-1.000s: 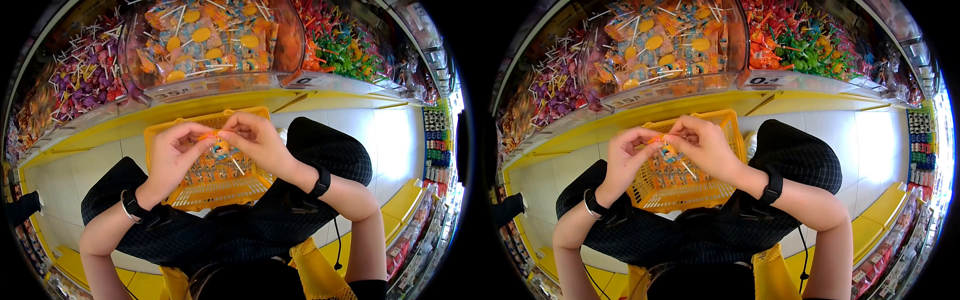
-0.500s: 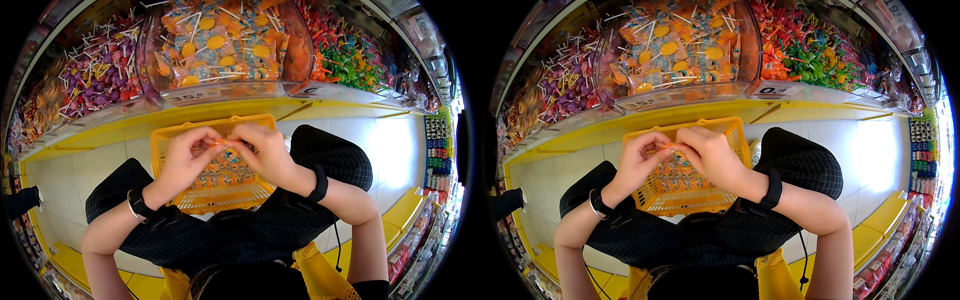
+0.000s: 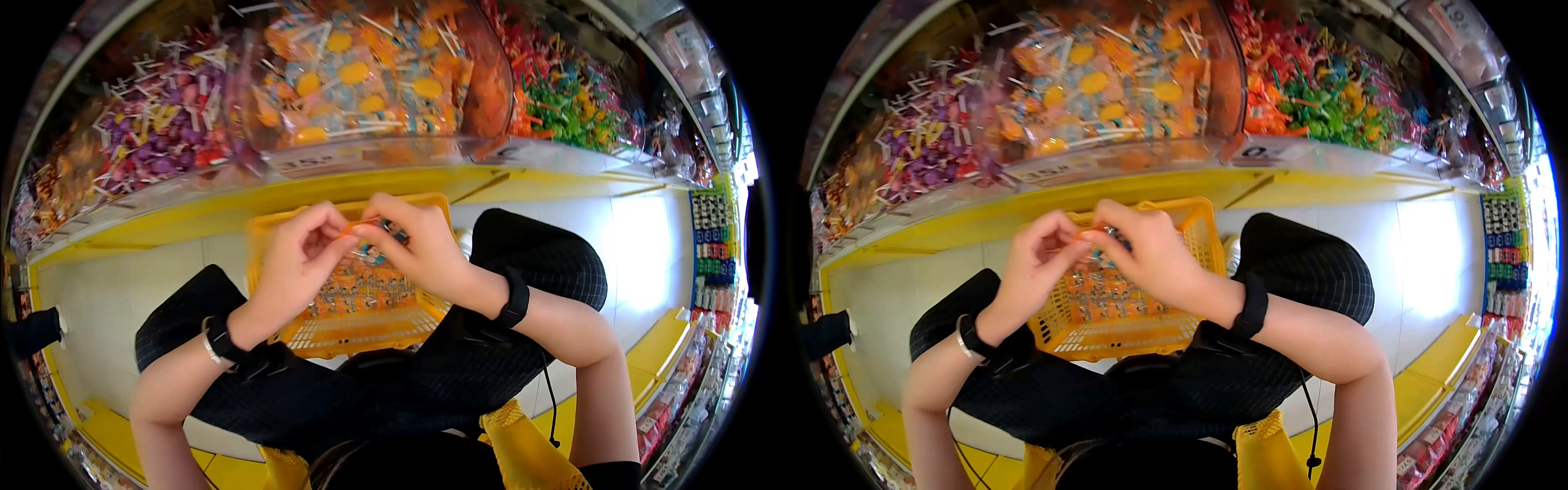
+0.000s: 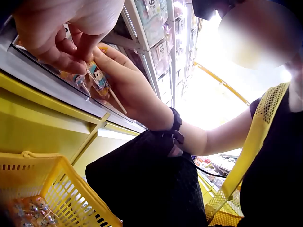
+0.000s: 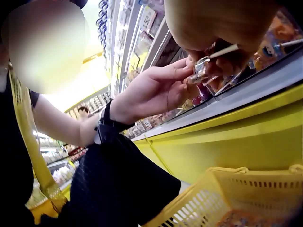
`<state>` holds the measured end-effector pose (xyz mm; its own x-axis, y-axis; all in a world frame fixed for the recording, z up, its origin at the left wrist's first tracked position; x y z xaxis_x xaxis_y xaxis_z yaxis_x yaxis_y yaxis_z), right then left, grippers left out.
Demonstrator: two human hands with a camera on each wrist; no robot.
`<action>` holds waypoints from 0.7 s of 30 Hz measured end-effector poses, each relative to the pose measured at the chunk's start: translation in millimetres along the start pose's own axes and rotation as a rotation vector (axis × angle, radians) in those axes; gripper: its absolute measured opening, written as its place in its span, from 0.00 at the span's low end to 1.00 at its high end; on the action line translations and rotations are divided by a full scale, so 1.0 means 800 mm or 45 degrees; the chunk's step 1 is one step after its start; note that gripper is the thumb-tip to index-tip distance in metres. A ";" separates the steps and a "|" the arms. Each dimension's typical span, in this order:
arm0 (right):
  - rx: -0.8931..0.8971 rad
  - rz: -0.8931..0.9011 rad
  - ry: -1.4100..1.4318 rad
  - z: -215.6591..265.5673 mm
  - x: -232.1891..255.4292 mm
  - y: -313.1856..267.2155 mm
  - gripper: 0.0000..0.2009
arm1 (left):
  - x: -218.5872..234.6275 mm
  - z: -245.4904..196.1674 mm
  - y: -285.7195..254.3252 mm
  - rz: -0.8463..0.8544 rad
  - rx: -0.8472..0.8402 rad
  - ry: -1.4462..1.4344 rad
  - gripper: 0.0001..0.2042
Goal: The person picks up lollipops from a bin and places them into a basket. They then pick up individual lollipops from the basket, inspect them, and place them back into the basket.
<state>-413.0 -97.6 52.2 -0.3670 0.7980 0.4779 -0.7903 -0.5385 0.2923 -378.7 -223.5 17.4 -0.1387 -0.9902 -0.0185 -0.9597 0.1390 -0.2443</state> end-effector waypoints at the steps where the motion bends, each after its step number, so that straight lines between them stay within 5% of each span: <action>1: 0.099 -0.016 -0.064 0.008 -0.002 -0.001 0.08 | 0.000 -0.001 0.001 -0.016 -0.022 -0.027 0.04; 4: 0.063 -0.077 -0.098 -0.001 -0.005 0.006 0.06 | -0.002 -0.002 0.005 -0.069 -0.016 0.036 0.04; 9: 0.090 -0.211 -0.026 -0.018 -0.010 0.018 0.07 | -0.005 0.033 0.007 0.040 0.307 -0.328 0.08; 12: -0.132 -0.120 0.131 -0.022 -0.019 0.005 0.08 | -0.009 0.028 -0.003 0.044 0.438 -0.387 0.16; 17: -0.513 0.039 0.461 -0.051 -0.036 -0.014 0.10 | -0.009 0.032 0.000 0.161 0.304 -0.367 0.13; 21: -0.552 0.114 0.640 -0.034 -0.035 -0.017 0.09 | -0.004 0.030 -0.004 0.210 0.304 -0.271 0.11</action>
<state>-405.2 -105.2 11.8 -0.5415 0.8406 0.0098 -0.8331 -0.5350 -0.1402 -369.3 -220.8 -5.0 -0.2086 -0.9393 -0.2722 -0.8408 0.3144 -0.4406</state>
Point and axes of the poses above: each hand's wrist, its own y-axis towards the middle knuckle, its own x-axis out of the back of the hand, z = x × y, the point moved 8 cm from there along y, towards the middle knuckle, and after that the axes turned 5 degrees about x, right-handed, at the moved point
